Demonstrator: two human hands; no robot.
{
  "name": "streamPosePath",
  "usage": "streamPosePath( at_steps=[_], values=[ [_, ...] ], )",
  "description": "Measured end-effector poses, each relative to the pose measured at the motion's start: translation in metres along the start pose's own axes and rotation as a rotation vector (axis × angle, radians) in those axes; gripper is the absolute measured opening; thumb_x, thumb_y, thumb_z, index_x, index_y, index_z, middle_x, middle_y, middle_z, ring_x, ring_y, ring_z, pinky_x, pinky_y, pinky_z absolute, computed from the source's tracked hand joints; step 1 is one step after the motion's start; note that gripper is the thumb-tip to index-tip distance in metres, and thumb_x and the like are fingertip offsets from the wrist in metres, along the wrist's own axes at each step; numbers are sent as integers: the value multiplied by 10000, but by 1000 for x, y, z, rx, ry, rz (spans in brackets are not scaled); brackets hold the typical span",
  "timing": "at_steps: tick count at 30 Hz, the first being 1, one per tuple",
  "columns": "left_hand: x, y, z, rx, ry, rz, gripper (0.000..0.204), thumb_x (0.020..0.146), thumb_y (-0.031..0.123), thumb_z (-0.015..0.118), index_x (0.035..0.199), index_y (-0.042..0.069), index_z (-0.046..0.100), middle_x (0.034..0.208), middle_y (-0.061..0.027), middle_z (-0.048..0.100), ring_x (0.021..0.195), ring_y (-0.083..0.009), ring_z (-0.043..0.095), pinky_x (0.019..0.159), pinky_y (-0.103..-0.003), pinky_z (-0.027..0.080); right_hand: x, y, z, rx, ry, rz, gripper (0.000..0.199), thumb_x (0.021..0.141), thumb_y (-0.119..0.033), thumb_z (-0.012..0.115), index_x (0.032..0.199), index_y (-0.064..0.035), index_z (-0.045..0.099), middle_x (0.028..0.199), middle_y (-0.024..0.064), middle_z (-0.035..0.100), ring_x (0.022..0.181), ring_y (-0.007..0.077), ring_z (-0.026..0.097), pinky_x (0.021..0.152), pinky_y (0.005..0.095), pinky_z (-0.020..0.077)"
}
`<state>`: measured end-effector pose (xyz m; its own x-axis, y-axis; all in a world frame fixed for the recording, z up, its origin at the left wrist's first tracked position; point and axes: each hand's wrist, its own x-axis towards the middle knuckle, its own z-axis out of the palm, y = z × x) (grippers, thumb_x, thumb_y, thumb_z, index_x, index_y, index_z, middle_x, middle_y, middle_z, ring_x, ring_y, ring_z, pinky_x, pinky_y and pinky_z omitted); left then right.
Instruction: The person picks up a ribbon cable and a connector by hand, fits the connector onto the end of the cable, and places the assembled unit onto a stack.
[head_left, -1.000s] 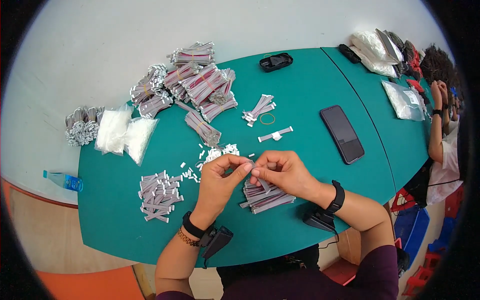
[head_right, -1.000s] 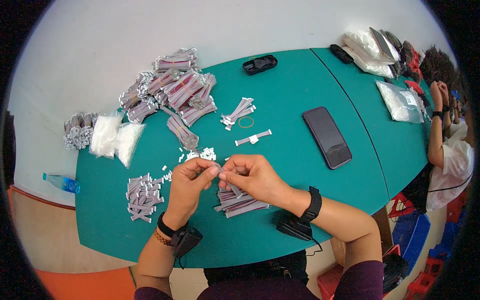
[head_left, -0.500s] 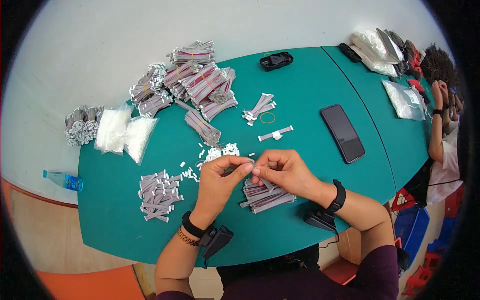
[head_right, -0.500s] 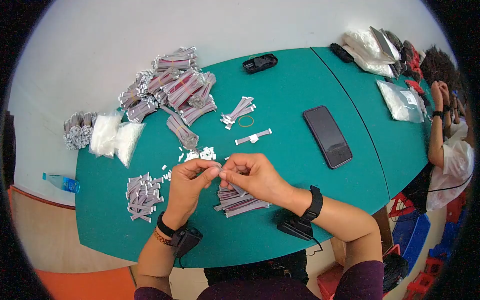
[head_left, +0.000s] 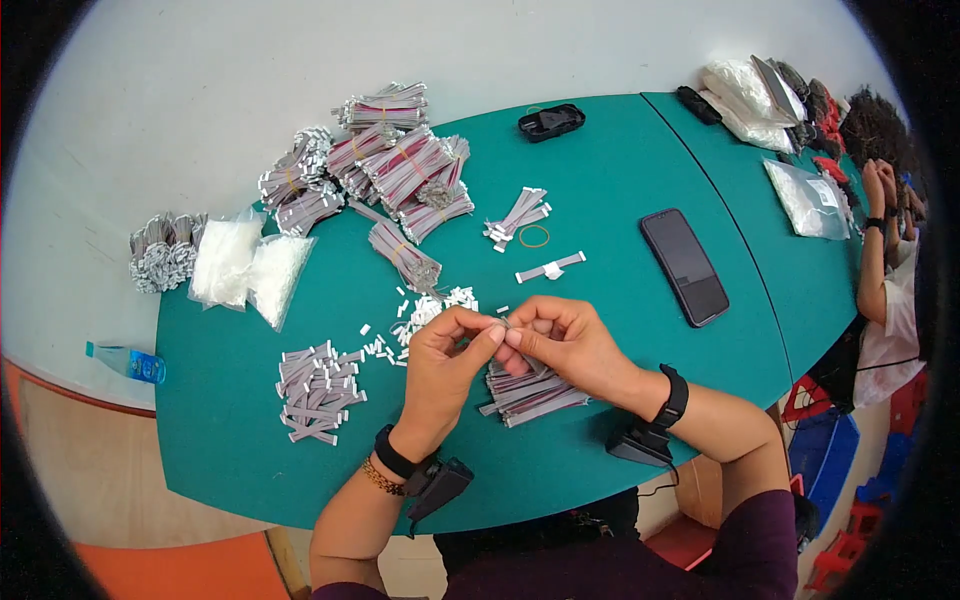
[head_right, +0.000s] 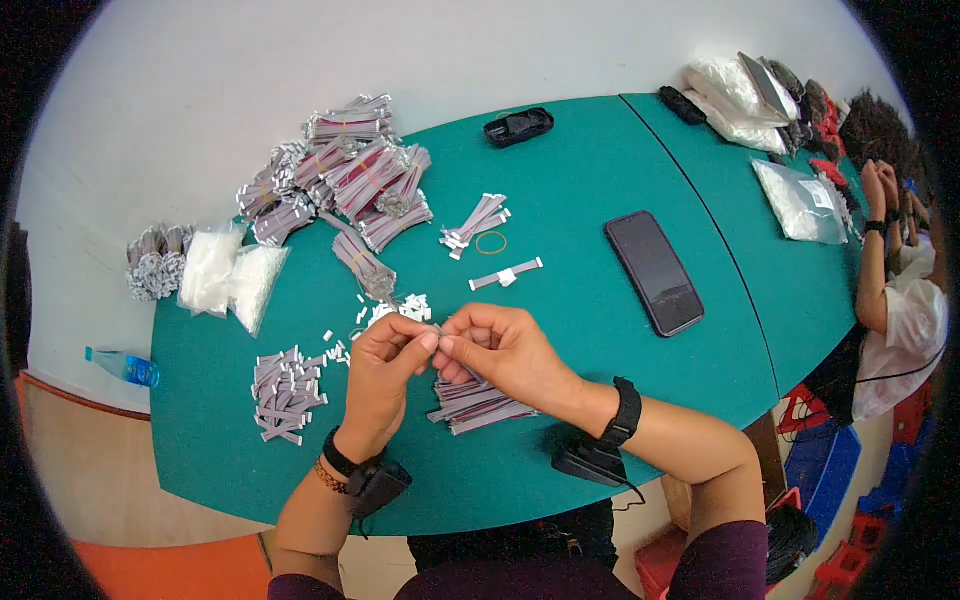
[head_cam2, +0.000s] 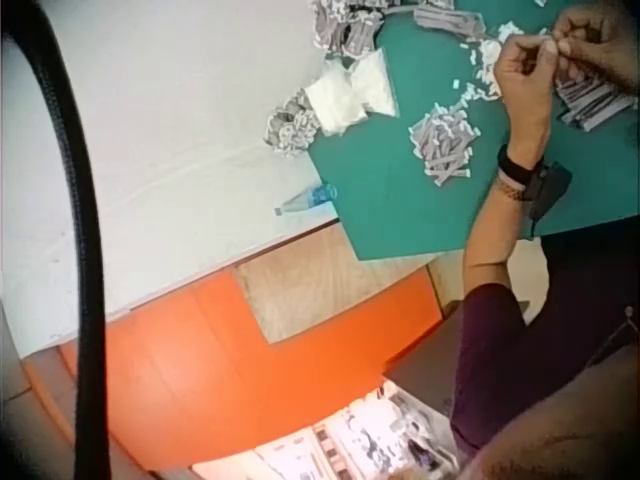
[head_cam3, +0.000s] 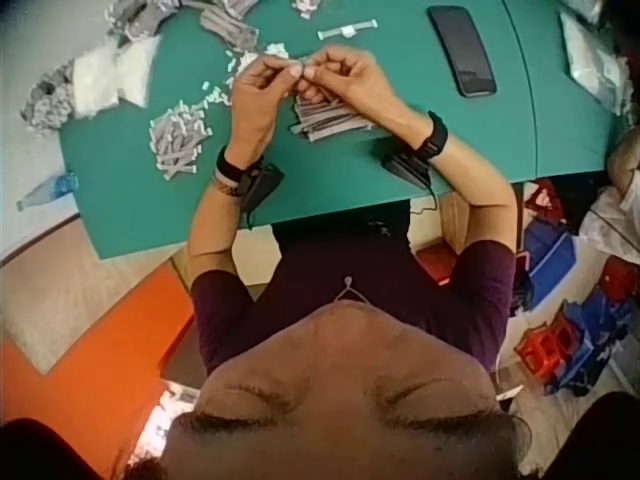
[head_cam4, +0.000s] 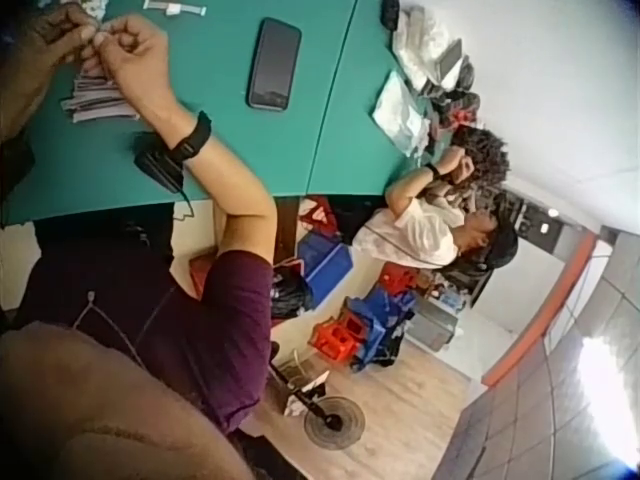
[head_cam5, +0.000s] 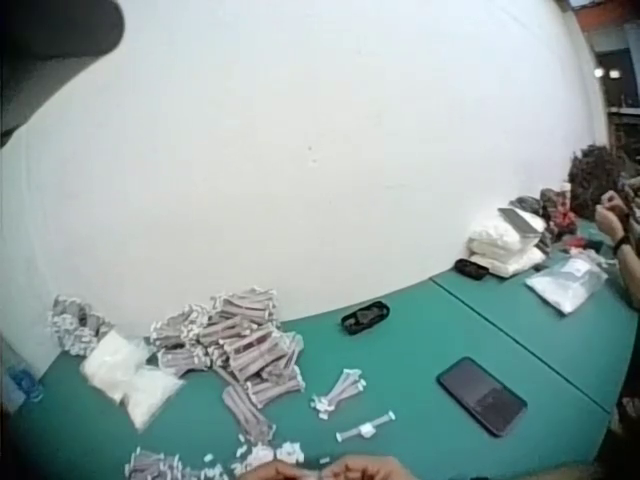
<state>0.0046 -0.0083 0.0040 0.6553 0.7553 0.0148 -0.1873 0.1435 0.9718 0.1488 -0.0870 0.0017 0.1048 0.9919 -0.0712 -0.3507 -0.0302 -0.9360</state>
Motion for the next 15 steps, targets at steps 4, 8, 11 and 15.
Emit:
streamPosePath(
  at_steps=[4, 8, 11, 15],
  values=[
    [-1, 1, 4, -37, 28, -27, 88, 819, 89, 636, 868, 21, 611, 812, -20, 623, 656, -54, 502, 584, -186, 380, -1, -1, -2, -14, 2, -20, 112, 891, -117, 556, 883, -6, 562, 756, 55, 632, 628, 65, 570, 550, 196, 469],
    [-1, -3, -2, 7, 26, -69, 110, 818, 71, 642, 891, -11, 626, 846, -48, 635, 765, -89, 577, 712, -212, 456, -3, -3, -3, -74, 23, -29, 109, 886, -127, 567, 853, -23, 558, 738, 35, 625, 614, 49, 552, 533, 180, 448],
    [-1, -1, -3, 8, 26, -56, 116, 818, 82, 644, 896, -2, 627, 820, -39, 633, 709, -73, 537, 653, -199, 421, -1, 1, -3, -89, 14, -60, 99, 885, -122, 566, 850, -30, 552, 729, 27, 618, 615, 42, 541, 530, 179, 435],
    [-1, -1, 2, 7, 27, -56, 105, 819, 84, 640, 891, 11, 620, 797, -30, 628, 654, -56, 496, 591, -187, 382, -3, 3, -4, -126, 18, -87, 89, 883, -115, 566, 853, -34, 548, 721, 17, 611, 617, 36, 529, 531, 180, 422]
  ],
)
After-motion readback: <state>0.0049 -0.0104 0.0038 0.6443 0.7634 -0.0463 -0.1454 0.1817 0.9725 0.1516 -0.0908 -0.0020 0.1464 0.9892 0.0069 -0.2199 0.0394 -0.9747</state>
